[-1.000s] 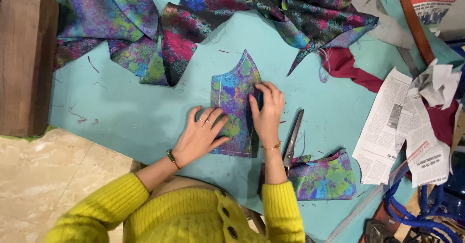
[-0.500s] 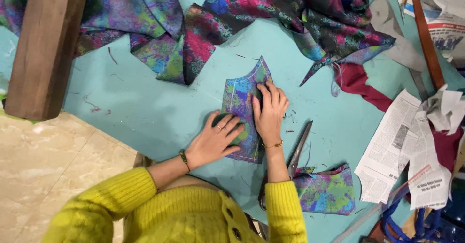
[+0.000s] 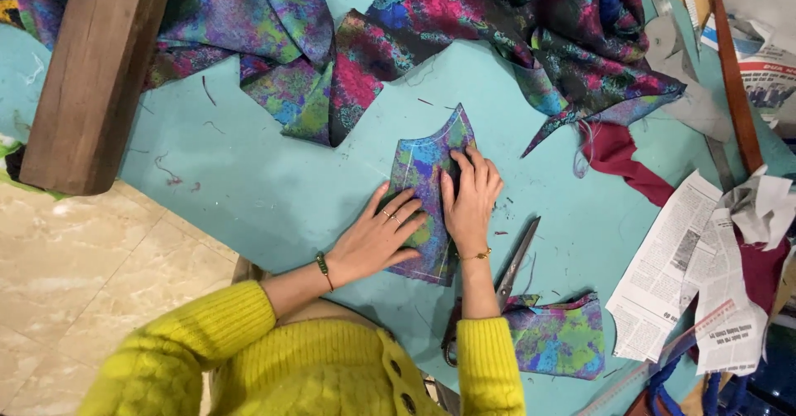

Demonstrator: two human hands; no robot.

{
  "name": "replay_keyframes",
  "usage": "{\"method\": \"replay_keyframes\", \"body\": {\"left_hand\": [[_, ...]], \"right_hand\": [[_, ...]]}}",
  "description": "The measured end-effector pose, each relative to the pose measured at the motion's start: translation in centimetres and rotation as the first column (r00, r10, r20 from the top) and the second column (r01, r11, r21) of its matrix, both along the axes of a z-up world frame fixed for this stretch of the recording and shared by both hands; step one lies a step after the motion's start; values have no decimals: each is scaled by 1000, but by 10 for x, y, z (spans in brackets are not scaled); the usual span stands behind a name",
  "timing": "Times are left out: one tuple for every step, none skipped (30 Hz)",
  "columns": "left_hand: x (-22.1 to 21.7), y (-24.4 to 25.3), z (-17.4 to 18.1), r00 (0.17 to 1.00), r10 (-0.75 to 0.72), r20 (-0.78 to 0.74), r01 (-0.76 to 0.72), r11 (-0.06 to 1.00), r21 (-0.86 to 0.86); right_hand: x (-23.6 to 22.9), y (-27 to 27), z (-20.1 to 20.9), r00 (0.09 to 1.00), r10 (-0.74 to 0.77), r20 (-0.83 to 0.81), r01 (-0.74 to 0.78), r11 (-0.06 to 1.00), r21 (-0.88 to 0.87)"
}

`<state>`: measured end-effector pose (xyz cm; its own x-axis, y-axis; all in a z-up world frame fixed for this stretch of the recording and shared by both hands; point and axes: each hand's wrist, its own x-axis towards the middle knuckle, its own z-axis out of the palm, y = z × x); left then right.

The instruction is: The person cuts a piece of colorful patterned fabric using shears on a light blue table. They then use a white chalk-like tool to mark the cut fabric piece before folding it and placing it aside.

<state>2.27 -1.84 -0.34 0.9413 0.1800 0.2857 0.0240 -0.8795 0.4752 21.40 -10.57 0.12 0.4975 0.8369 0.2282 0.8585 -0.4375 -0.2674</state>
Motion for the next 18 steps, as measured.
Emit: {"method": "replay_keyframes", "body": {"left_hand": [[1,0,0,1000,10,7,-10,1000,12],[1,1,0,1000,9,8,-9,1000,13],[2,2,1,1000,7,5,-7,1000,22],[2,2,1,1000,5,2,-5,999,31],[3,2,0,1000,4,2,-4,1000,31],[4,3,-1,1000,2,5,-2,1000,27],[5,3,-2,1000,0,8,0,1000,23],[6,4,-5,1000,-1,8,1,1000,23],[8,5,-8,1000,-9,17,8,999,33],[9,6,-10,1000,-16,26,15,999,43],[11,8,-9,999,-17,27,16,999,44],[12,10,-7,999,-27,22,26,998,49],[13,12,-6,999,-37,18,36,998,55],[14,14,-5,999,-38,19,36,998,55],[14,15,-4,999,-54,5,53,997,53],[15,17,-3,998,-70,-9,70,996,51],[16,18,-3,997,-72,-9,72,996,51],[17,19,-3,997,-79,-14,80,995,52]], "right_hand": [[0,1,0,1000,-1,-2,1,1000,2],[0,1,2,1000,-1,0,1,1000,3],[-1,2,3,1000,-1,-4,1,1000,6],[-1,2,5,1000,-1,-8,1,1000,8],[-1,1,4,1000,-2,-8,3,1000,8],[-1,0,2,1000,-8,-5,8,1000,7],[0,0,1,1000,-14,-2,14,1000,7],[-1,1,2,1000,-15,-1,15,1000,7],[-1,1,3,1000,-16,-4,16,1000,10],[-1,2,4,1000,-16,-7,16,1000,14],[-1,1,2,1000,-17,-6,17,1000,14],[0,0,0,1000,-20,-5,20,1000,14],[0,-1,-2,1000,-23,-4,23,1000,13],[0,0,0,1000,-24,-3,24,1000,13],[-1,1,2,1000,-28,-14,28,999,18],[-2,1,4,999,-32,-25,32,999,22],[-2,1,3,999,-34,-24,34,999,22],[-1,1,2,999,-32,-25,33,999,25]]}}
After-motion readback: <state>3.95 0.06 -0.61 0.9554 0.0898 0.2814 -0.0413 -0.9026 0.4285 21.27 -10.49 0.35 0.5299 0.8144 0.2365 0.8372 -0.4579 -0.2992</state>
